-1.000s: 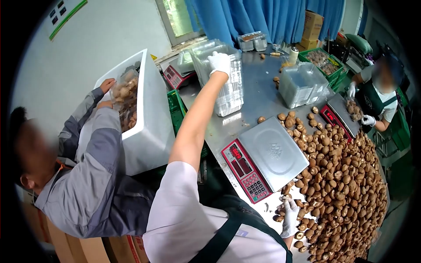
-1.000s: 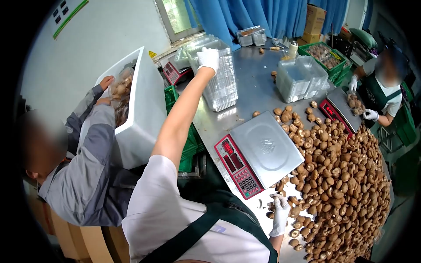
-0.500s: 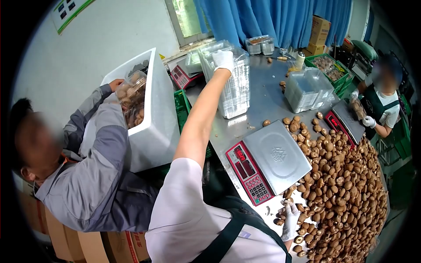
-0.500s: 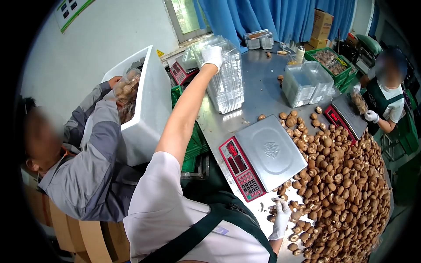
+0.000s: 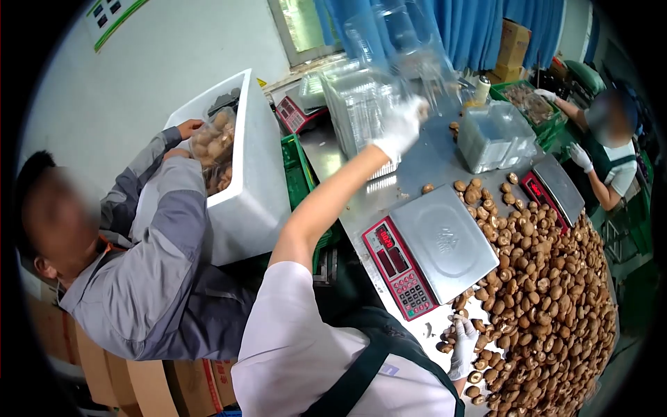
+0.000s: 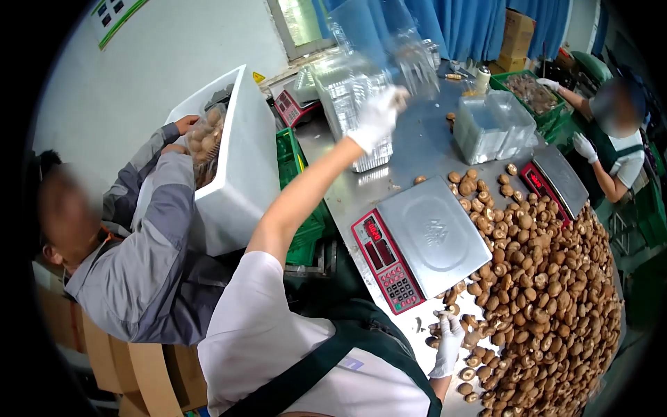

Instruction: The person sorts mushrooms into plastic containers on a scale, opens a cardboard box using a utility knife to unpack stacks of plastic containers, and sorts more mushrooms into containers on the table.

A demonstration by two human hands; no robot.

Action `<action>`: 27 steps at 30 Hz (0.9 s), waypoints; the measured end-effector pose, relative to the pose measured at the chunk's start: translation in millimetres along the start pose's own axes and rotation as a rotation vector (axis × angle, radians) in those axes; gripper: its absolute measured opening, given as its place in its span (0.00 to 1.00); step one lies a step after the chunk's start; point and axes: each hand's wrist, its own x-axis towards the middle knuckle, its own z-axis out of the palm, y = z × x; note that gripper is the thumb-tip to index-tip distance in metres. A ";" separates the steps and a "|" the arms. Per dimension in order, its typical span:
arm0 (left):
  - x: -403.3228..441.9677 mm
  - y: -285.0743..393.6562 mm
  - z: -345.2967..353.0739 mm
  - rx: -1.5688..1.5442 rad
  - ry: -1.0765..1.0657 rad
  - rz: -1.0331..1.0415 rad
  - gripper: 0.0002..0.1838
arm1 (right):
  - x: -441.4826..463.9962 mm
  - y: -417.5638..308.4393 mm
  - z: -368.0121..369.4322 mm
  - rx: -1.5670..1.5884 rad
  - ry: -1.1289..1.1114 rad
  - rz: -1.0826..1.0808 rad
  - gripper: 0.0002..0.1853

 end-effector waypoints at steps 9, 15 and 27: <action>-207.3 111.9 24.7 -0.148 -1.016 0.206 0.10 | -20.3 4.4 -19.9 -0.063 -0.003 0.037 0.10; -200.3 144.7 12.9 0.074 -1.098 0.068 0.17 | -37.8 17.9 -38.1 0.079 0.022 0.006 0.10; -156.4 192.9 12.9 0.005 -1.178 -0.014 0.39 | -62.1 43.9 -86.3 0.173 0.056 0.083 0.10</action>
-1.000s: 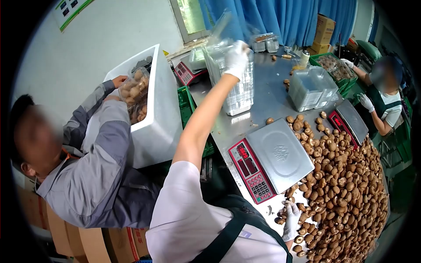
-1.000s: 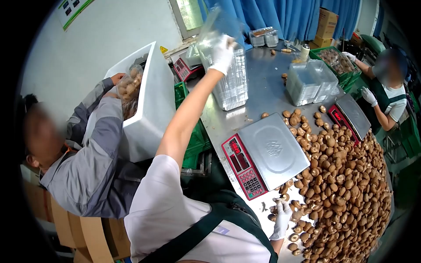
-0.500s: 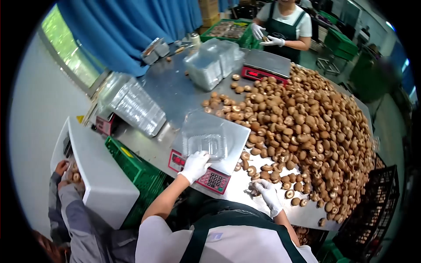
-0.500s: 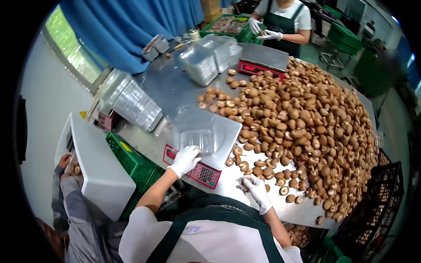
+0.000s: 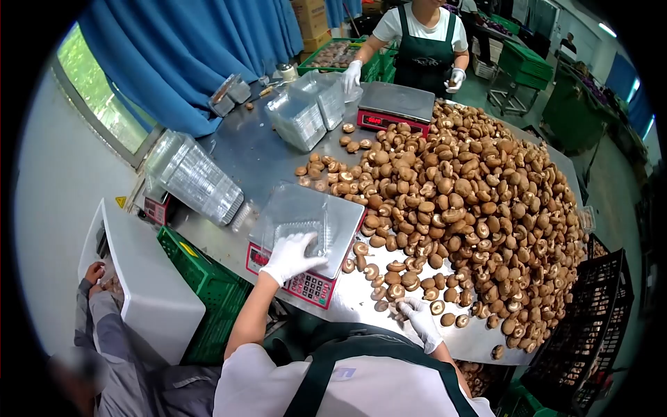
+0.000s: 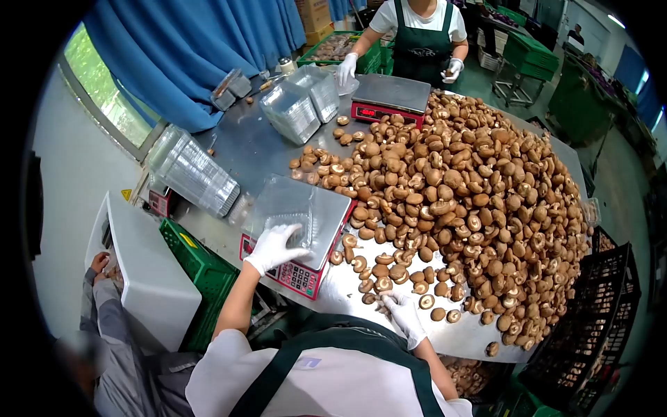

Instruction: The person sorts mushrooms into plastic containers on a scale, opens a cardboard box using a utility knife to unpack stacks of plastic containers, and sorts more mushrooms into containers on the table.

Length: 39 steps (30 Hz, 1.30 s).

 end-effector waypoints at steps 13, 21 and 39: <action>191.1 50.5 -154.5 -0.254 0.824 0.133 0.43 | -14.1 -0.1 -77.1 -0.272 0.157 -0.183 0.10; 112.7 109.9 117.9 -0.322 0.118 0.171 0.40 | -29.7 11.8 -103.8 -0.110 0.245 -0.101 0.10; 96.6 117.7 162.5 -0.052 0.276 0.057 0.27 | 96.5 -91.1 -60.8 -1.273 0.454 -0.824 0.21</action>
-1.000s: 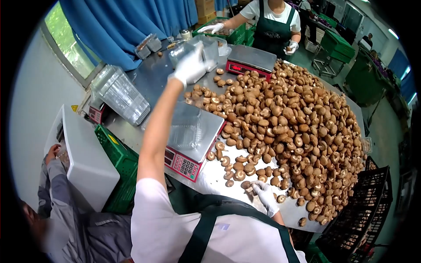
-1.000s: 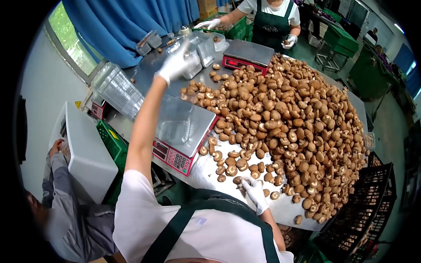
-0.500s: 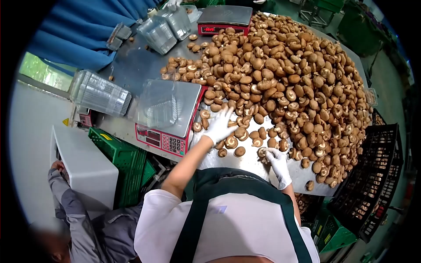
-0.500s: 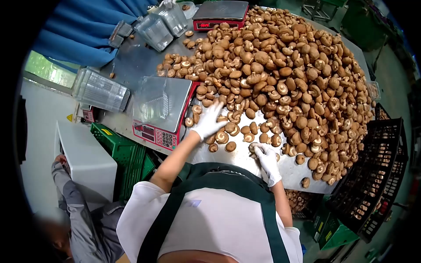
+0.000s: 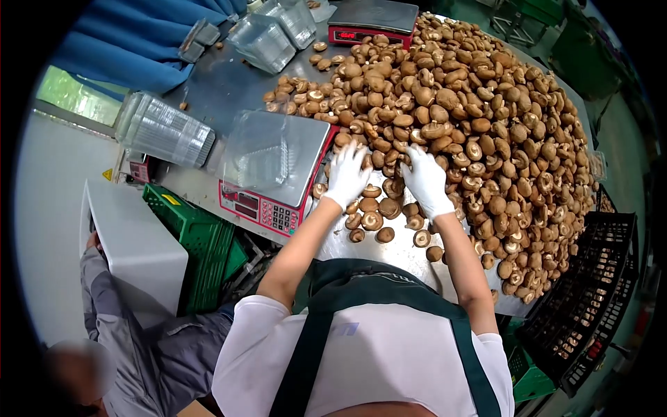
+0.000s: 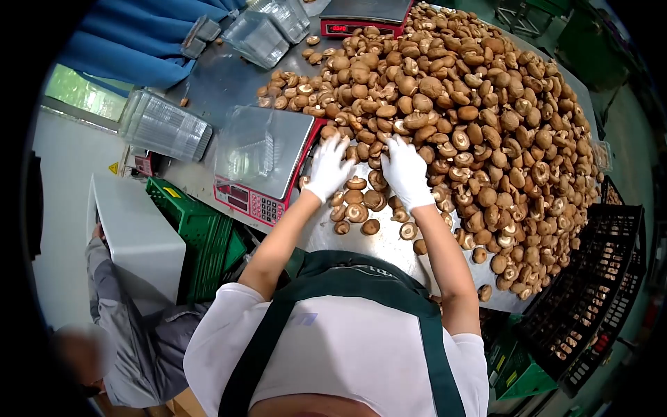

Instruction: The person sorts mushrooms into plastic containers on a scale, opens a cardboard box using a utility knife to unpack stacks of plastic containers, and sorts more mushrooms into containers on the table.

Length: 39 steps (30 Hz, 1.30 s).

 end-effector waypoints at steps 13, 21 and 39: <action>-26.1 3.2 38.3 0.174 0.024 0.006 0.19 | -61.3 15.7 25.5 -0.051 -0.140 0.079 0.08; -29.7 -13.7 19.5 -0.170 0.195 0.032 0.11 | -98.1 23.3 18.8 0.174 -0.080 0.181 0.08; 15.4 18.5 30.5 -0.030 -0.065 0.295 0.22 | -62.7 18.2 17.1 -0.043 -0.206 0.088 0.24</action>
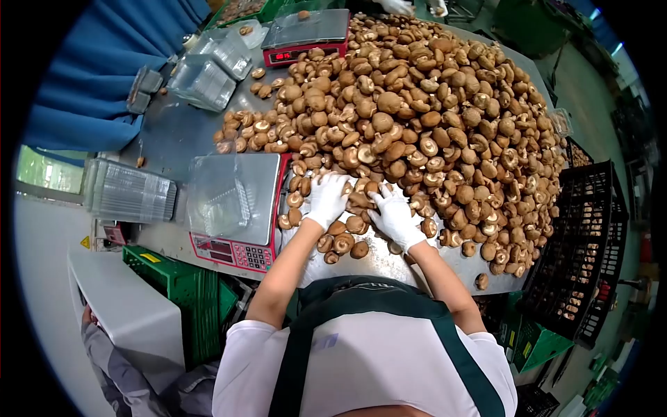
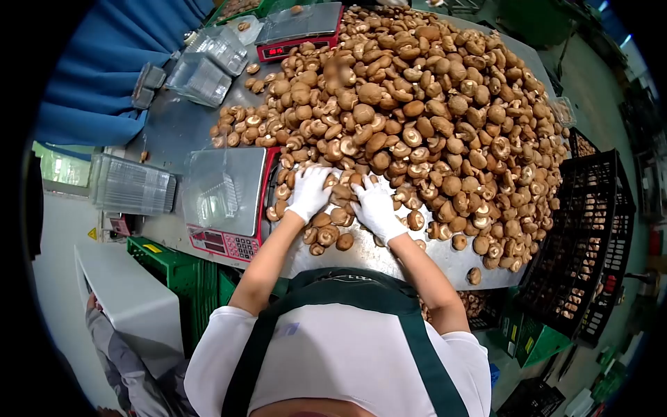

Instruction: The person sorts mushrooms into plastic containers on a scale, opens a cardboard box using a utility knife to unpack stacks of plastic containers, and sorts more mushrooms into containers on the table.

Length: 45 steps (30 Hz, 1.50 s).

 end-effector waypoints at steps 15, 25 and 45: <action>-19.3 2.1 -17.6 -0.210 0.068 -0.166 0.23 | 68.3 31.7 -88.7 -0.083 0.407 0.206 0.12; 2.0 5.3 -24.0 -0.258 0.093 -0.141 0.20 | 147.9 29.4 -82.7 -0.221 0.319 0.146 0.30; 224.2 -93.7 -83.1 -0.138 -0.089 -0.485 0.41 | 10.8 33.2 -81.4 1.664 0.053 0.566 0.15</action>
